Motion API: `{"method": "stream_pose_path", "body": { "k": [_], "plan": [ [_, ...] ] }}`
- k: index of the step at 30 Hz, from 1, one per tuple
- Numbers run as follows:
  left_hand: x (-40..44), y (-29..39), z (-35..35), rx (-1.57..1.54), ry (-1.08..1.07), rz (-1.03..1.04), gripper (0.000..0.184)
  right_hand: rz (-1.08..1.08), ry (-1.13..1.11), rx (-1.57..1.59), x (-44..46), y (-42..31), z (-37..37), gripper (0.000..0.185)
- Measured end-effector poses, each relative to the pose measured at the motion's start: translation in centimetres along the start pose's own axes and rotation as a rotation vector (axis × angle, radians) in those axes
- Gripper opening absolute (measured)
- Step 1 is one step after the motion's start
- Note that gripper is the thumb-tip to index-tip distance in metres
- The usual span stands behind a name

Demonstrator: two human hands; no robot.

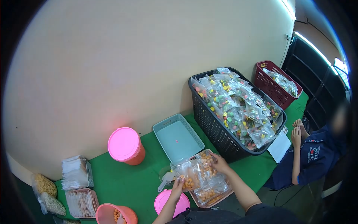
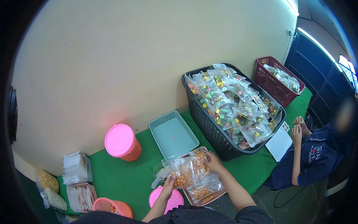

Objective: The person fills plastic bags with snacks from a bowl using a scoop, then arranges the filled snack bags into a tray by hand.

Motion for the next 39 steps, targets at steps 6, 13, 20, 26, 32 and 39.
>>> {"method": "stream_pose_path", "body": {
  "k": [6,13,20,26,32,39],
  "plan": [
    [-0.8,0.1,0.3,-0.021,-0.029,0.023,0.043,-0.126,0.167,-0.201,-0.7,-0.9,0.9,0.059],
    [-3.0,2.1,1.9,0.026,-0.05,-0.055,0.043,-0.162,0.39,-0.258,-2.7,-4.5,0.2,0.05],
    [-3.6,1.9,5.1,0.227,-0.41,0.084,0.048,-0.083,-0.053,0.722,-5.9,-9.7,-0.9,0.027],
    [-4.9,3.0,4.0,0.227,-0.382,0.228,0.037,0.265,0.479,0.965,-8.1,-3.4,-5.4,0.013],
    [-4.7,3.5,2.7,0.07,-0.151,0.235,0.022,0.218,0.742,0.272,-14.9,2.8,-0.3,0.068],
    [-6.2,3.9,3.4,0.617,0.027,0.59,0.024,0.019,0.473,-0.439,-19.1,-3.5,1.1,0.064]
  ]
}}
Point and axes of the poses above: each hand's wrist, its own x-axis towards the middle knuckle, its own z-axis out of the palm, y = z × x, the point moved 3 cm from there along x, towards the middle knuckle, and after that the axes turned 4 degrees about y, right-handed, at the moved point
